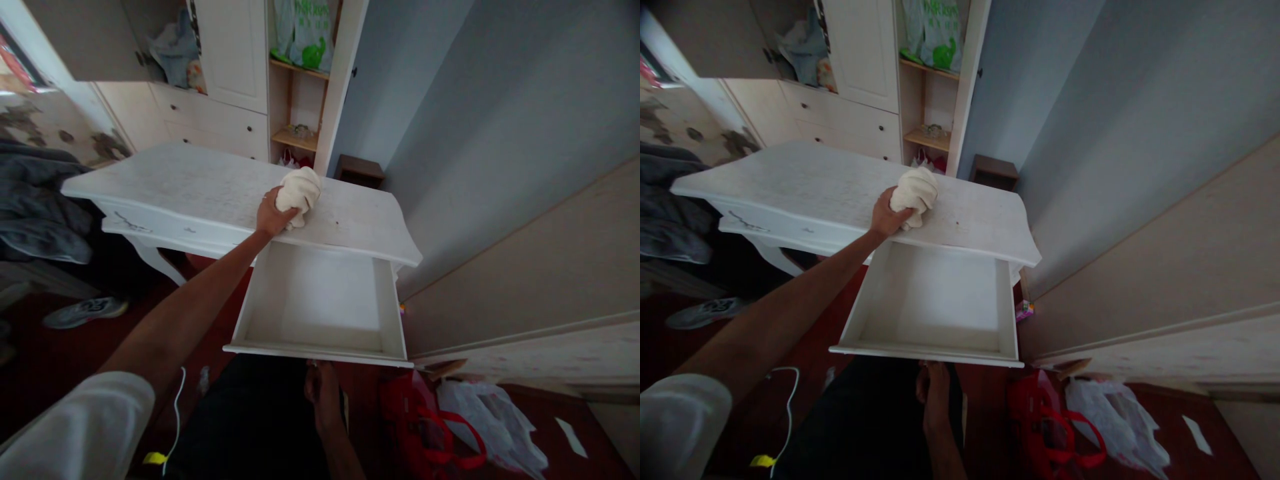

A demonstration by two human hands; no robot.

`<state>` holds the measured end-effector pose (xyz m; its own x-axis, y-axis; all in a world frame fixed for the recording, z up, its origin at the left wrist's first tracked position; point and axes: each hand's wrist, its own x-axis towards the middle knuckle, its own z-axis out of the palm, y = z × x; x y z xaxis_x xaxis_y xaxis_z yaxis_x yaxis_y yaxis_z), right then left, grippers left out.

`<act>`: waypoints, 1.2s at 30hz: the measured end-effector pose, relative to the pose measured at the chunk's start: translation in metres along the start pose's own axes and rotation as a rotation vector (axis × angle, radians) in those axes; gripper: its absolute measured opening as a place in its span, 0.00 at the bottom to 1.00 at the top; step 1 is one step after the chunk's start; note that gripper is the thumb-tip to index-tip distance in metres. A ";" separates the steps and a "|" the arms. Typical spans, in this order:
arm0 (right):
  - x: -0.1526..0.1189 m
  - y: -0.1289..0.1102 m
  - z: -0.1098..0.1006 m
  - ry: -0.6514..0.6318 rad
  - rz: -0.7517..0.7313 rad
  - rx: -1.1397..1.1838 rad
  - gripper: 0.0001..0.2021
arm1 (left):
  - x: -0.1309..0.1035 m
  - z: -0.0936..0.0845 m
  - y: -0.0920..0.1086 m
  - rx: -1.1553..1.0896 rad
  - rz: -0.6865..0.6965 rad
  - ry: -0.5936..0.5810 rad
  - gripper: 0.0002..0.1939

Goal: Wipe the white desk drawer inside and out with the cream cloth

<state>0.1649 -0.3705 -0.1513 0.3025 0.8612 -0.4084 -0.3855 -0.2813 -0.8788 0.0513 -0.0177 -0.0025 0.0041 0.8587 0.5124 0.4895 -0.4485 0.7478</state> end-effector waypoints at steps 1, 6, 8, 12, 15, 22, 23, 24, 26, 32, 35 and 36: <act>0.000 0.000 -0.001 -0.003 -0.002 -0.004 0.22 | -0.006 -0.002 0.001 0.001 0.008 0.006 0.35; 0.001 0.002 -0.001 0.011 0.010 -0.018 0.22 | -0.055 -0.026 0.017 0.002 0.069 -0.062 0.34; 0.001 0.001 0.000 0.033 0.026 -0.005 0.22 | -0.082 -0.037 0.027 0.103 0.143 -0.113 0.35; -0.002 -0.001 0.005 0.037 0.055 0.030 0.22 | -0.127 -0.043 0.044 0.432 0.228 -0.473 0.29; -0.005 0.000 0.010 0.038 0.073 0.031 0.22 | -0.142 -0.033 0.045 0.696 0.141 -0.643 0.24; -0.006 0.006 0.015 0.043 0.068 0.052 0.22 | -0.148 -0.015 0.029 0.880 0.325 -0.591 0.27; -0.006 0.007 0.015 0.032 0.057 0.042 0.22 | -0.148 -0.016 0.028 0.873 0.393 -0.631 0.30; -0.005 0.007 0.014 0.022 0.049 0.030 0.22 | -0.148 -0.017 0.027 0.857 0.449 -0.702 0.31; -0.003 0.009 0.011 0.004 0.039 0.002 0.23 | -0.148 -0.021 0.027 0.820 0.494 -0.879 0.34; -0.002 0.011 0.005 -0.023 0.021 -0.045 0.26 | -0.156 -0.021 0.037 0.863 0.243 -1.011 0.55; 0.000 0.010 0.002 -0.050 0.023 -0.031 0.26 | -0.165 -0.017 0.038 0.935 0.181 -0.917 0.44; 0.000 0.010 0.001 -0.053 0.022 -0.032 0.25 | -0.168 -0.015 0.037 0.956 0.182 -0.864 0.41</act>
<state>0.1605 -0.3727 -0.1602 0.2470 0.8757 -0.4149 -0.3637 -0.3132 -0.8773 0.0554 -0.1823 -0.0549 0.5171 0.8460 -0.1298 0.8447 -0.5289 -0.0820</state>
